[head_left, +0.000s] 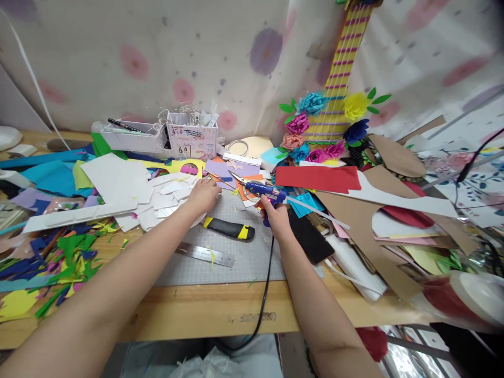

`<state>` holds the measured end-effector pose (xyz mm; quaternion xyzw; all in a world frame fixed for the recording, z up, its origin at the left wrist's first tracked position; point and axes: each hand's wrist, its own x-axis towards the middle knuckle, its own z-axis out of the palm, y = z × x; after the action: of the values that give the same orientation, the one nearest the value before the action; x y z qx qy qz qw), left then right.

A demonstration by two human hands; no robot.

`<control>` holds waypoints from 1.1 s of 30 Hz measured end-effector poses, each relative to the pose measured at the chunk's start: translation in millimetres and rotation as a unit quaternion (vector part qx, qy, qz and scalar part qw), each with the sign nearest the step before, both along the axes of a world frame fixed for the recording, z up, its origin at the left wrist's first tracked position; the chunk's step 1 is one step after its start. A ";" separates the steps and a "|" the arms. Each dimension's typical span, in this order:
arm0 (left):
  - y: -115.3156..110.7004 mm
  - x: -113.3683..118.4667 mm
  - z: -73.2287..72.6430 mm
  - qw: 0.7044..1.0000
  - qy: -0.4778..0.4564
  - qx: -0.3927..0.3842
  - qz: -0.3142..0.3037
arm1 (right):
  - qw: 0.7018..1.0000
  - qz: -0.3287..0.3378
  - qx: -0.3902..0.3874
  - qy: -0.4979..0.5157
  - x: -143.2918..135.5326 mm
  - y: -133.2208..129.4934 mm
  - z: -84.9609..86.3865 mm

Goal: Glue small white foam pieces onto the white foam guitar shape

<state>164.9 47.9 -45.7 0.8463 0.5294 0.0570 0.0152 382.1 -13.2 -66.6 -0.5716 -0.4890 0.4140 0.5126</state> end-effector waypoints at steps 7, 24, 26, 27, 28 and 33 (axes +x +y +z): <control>6.1 8.4 6.6 0.990 -0.129 -0.023 0.057 | 1.000 -0.015 -0.003 0.004 3.0 2.6 -1.0; -58.5 10.5 -0.2 0.676 -0.674 -0.244 0.170 | 0.997 0.074 -0.013 -0.035 -4.6 -7.1 7.7; -56.4 8.8 -3.5 0.704 -0.650 -0.235 0.160 | 0.995 0.087 -0.013 -0.037 -3.9 -7.9 9.5; -55.5 7.9 -5.3 0.724 -0.632 -0.227 0.156 | 0.995 0.095 -0.014 -0.040 -3.4 -8.4 10.6; -54.8 7.1 -7.3 0.748 -0.610 -0.215 0.153 | 0.994 0.102 -0.015 -0.046 -2.8 -9.1 11.7; -54.6 2.9 -11.2 0.861 -0.466 -0.134 0.152 | 0.984 0.131 -0.038 -0.113 -0.7 -12.7 17.7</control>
<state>167.9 -6.7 -56.9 0.6197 0.5850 0.3751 0.3648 381.4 -25.9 -48.9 -0.5645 -0.5983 0.4286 0.3738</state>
